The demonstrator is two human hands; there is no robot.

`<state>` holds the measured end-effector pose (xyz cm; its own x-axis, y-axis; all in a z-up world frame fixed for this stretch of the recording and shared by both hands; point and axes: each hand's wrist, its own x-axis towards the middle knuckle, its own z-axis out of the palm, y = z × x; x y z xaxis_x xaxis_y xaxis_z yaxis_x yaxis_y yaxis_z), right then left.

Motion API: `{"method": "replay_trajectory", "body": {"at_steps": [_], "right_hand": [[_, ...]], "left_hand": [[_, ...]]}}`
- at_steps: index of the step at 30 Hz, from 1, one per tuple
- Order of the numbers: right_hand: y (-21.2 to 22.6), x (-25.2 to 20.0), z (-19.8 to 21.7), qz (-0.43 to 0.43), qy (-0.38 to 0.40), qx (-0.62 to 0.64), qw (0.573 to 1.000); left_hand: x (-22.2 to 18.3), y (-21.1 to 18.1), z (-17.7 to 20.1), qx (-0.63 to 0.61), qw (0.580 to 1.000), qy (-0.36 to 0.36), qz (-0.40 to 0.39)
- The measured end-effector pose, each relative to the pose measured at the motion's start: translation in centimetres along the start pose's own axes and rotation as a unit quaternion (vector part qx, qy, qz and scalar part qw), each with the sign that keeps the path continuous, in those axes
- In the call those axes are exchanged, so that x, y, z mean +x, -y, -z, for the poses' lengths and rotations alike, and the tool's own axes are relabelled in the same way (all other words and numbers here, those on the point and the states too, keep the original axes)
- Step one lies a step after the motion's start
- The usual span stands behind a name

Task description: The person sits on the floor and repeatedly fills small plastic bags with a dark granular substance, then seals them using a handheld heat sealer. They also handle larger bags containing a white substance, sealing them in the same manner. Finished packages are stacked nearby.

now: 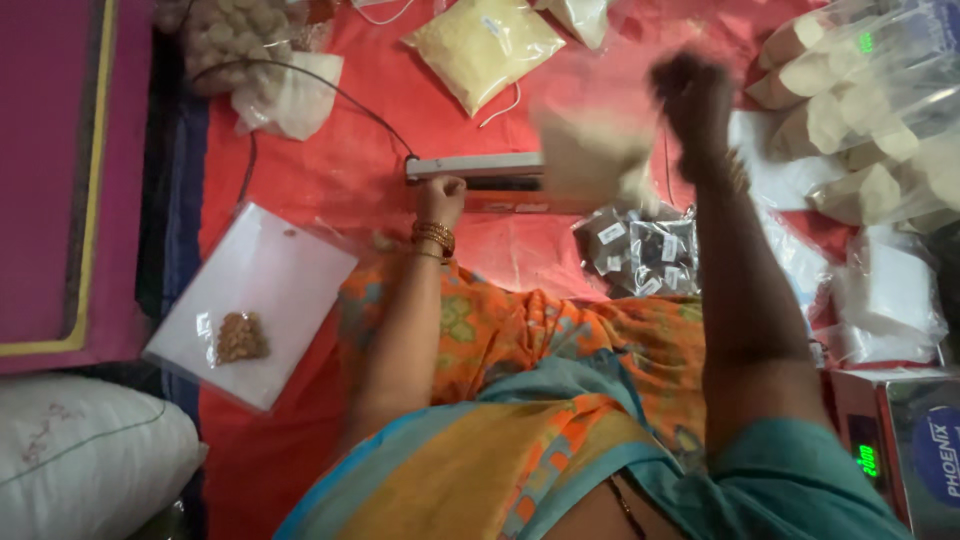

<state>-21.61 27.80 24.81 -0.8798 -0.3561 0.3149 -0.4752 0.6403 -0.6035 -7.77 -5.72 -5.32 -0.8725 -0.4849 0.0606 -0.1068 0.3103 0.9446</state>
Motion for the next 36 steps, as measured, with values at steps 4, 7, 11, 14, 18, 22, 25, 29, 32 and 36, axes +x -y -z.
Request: {"method": "replay_trajectory", "body": {"at_steps": [4, 7, 11, 14, 18, 22, 25, 29, 32, 36], "right_hand": [[0.7, 5.5, 2.8, 0.063, -0.06, -0.21, 0.974], [0.6, 5.2, 3.8, 0.102, -0.117, -0.266, 0.951], [-2.9, -2.2, 5.2, 0.148, -0.201, -0.253, 0.935], [-7.8, -13.0, 5.1, 0.058, -0.153, -0.182, 0.97], [-15.0, -26.9, 4.5, -0.129, -0.002, -0.119, 0.984], [-19.7, -36.5, 5.3, -0.294, 0.09, 0.076, 0.949], [-21.6, -39.3, 6.8, -0.408, 0.149, 0.132, 0.891], [-24.1, -41.0, 10.3, -0.498, 0.267, 0.25, 0.786], [-28.8, -39.8, 12.3, -0.427, 0.327, 0.069, 0.841], [-39.2, -34.2, 15.4, -0.414, 0.133, -0.179, 0.882]], "left_hand": [[-0.8, 0.0, -0.8, 0.139, 0.983, 0.118, -0.023], [-1.6, -1.3, -1.7, 0.135, 0.986, 0.088, -0.047], [-3.0, -2.7, -2.1, 0.12, 0.98, 0.145, -0.061], [-4.9, -3.9, -2.6, 0.135, 0.974, 0.168, -0.067], [-9.3, -7.7, -6.1, 0.182, 0.948, 0.238, -0.11], [-15.9, -13.5, -12.1, 0.076, 0.903, 0.33, -0.266], [-21.5, -18.6, -17.5, 0.068, 0.854, 0.383, -0.344], [-28.1, -23.5, -22.1, 0.046, 0.775, 0.377, -0.506], [-31.0, -24.5, -23.2, 0.039, 0.759, 0.401, -0.512], [-31.3, -23.8, -25.0, 0.05, 0.771, 0.407, -0.487]]}}
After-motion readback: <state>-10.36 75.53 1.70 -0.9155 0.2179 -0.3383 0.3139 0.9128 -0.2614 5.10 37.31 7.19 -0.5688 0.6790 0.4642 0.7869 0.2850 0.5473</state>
